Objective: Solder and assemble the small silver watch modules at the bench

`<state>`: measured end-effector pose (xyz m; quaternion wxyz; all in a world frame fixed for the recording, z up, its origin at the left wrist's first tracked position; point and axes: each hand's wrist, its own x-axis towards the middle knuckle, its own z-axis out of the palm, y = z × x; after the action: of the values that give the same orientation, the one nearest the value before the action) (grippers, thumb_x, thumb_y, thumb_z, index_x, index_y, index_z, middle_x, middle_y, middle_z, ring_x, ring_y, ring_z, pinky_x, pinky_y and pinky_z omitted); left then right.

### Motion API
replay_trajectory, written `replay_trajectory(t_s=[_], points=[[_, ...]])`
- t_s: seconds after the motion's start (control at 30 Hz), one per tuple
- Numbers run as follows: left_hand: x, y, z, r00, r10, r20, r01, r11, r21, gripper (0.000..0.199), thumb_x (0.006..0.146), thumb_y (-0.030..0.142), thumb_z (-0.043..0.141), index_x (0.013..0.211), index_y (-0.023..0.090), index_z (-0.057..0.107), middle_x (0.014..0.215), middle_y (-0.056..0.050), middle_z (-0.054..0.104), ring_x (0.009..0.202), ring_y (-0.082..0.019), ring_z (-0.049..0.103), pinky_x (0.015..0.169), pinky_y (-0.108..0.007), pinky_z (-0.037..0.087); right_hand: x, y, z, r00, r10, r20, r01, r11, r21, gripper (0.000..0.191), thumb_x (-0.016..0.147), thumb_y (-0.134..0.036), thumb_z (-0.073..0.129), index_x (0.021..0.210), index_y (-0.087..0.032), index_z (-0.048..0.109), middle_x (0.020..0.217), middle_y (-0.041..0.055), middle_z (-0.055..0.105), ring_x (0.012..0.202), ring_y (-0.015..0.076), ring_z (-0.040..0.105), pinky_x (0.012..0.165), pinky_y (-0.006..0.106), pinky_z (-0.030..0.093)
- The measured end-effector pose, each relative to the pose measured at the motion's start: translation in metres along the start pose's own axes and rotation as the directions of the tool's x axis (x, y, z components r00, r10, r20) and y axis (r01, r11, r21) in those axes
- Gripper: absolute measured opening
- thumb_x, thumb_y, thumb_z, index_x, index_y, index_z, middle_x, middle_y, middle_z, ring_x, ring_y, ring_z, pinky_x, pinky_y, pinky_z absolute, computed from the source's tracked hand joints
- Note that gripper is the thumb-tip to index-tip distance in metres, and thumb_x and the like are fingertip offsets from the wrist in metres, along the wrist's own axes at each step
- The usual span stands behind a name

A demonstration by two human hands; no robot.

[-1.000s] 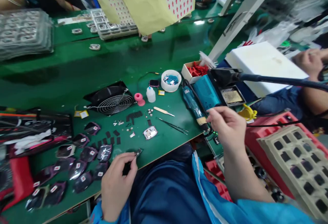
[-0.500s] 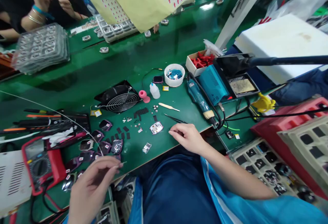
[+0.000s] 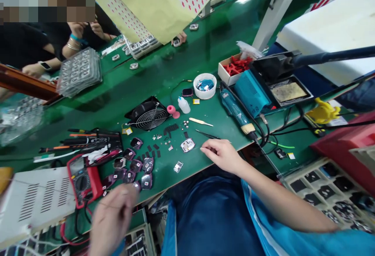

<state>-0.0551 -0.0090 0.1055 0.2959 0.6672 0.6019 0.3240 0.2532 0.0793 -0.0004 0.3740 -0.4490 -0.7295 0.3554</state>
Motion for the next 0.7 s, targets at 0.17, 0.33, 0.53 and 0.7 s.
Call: replay_trajectory(t_s=[0.17, 0.33, 0.53, 0.7], points=[[0.013, 0.013, 0.087, 0.795, -0.189, 0.576, 0.605, 0.296, -0.739, 0.054, 0.093, 0.046, 0.064, 0.056, 0.019, 0.034, 0.047, 0.008, 0.025, 0.042, -0.005, 0.018, 0.044, -0.022, 0.021, -0.008, -0.004, 0.0, 1.0, 0.004, -0.006, -0.004, 0.999, 0.048, 0.024, 0.099, -0.026, 0.058, 0.079, -0.018, 0.069, 0.068, 0.002, 0.069, 0.06, 0.0131, 0.06, 0.061, 0.024, 0.043], [0.018, 0.019, 0.105, 0.759, -0.137, 0.637, 0.646, 0.286, -0.708, 0.052, 0.092, 0.045, 0.07, 0.058, 0.017, 0.042, 0.05, 0.007, 0.032, 0.045, -0.005, 0.023, 0.049, -0.024, 0.018, -0.017, -0.031, -0.002, 0.991, 0.052, 0.121, -0.093, 0.928, 0.361, 0.016, 0.094, -0.024, 0.068, 0.081, -0.017, 0.073, 0.07, 0.0013, 0.07, 0.061, 0.0114, 0.061, 0.06, 0.021, 0.045], [0.019, 0.018, 0.112, 0.765, -0.107, 0.635, 0.632, 0.309, -0.71, 0.052, 0.091, 0.049, 0.072, 0.061, 0.018, 0.043, 0.047, 0.009, 0.028, 0.046, -0.006, 0.022, 0.05, -0.025, 0.018, -0.02, -0.054, 0.0, 0.979, -0.017, 0.204, -0.098, 0.836, 0.54, 0.02, 0.096, -0.031, 0.068, 0.088, -0.015, 0.077, 0.073, 0.002, 0.069, 0.059, 0.0093, 0.056, 0.057, 0.02, 0.044], [0.016, 0.012, 0.115, 0.775, -0.167, 0.609, 0.618, 0.401, -0.676, 0.057, 0.089, 0.056, 0.074, 0.061, 0.019, 0.041, 0.048, 0.008, 0.028, 0.048, -0.007, 0.023, 0.05, -0.025, 0.019, -0.021, -0.056, 0.003, 0.975, -0.019, 0.22, -0.11, 0.82, 0.562, 0.028, 0.097, -0.039, 0.067, 0.086, -0.015, 0.076, 0.071, 0.0017, 0.068, 0.056, 0.0089, 0.053, 0.054, 0.02, 0.044]])
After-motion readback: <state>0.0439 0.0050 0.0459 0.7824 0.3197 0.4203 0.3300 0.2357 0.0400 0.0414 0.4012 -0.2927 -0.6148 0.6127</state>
